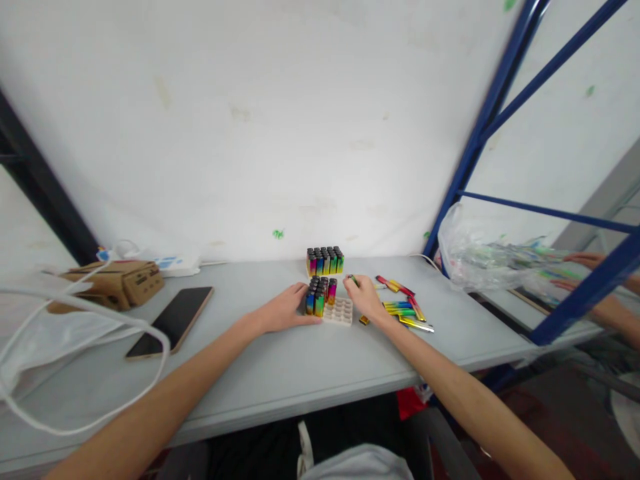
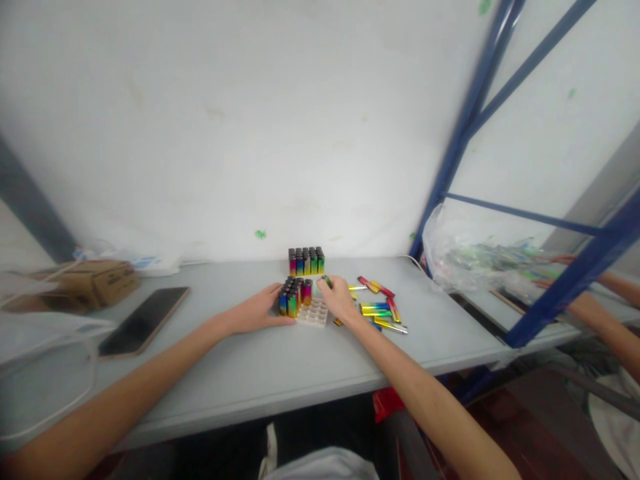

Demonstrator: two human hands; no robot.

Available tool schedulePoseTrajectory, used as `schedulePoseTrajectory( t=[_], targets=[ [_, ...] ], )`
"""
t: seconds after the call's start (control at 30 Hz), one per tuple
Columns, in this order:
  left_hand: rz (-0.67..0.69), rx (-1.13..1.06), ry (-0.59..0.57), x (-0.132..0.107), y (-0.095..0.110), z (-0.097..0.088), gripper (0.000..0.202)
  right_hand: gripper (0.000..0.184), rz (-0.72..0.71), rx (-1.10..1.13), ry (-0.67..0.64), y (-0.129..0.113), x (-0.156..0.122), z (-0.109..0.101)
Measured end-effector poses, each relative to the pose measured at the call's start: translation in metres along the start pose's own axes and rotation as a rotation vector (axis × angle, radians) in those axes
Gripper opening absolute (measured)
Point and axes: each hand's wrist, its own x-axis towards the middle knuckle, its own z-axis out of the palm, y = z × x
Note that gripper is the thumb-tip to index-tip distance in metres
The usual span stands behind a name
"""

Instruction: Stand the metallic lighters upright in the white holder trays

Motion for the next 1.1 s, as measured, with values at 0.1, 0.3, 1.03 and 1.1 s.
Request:
schedulePoseTrajectory(
  t=[0.1, 0.3, 1.03, 1.1],
  targets=[
    [-0.002, 0.013, 0.0, -0.001, 0.001, 0.0, 0.073, 0.043, -0.016, 0.018, -0.02, -0.004, -0.001, -0.003],
    [-0.008, 0.004, 0.001, -0.001, 0.002, -0.001, 0.072, 0.045, -0.051, -0.015, -0.01, -0.005, -0.001, -0.003],
    [0.005, -0.014, 0.011, 0.0, 0.001, 0.0, 0.075, 0.054, -0.333, -0.438, -0.253, -0.007, -0.001, -0.03],
    [0.005, -0.004, 0.007, 0.0, 0.001, 0.001, 0.074, 0.055, -0.306, -0.41, -0.326, -0.006, -0.003, -0.029]
  ],
)
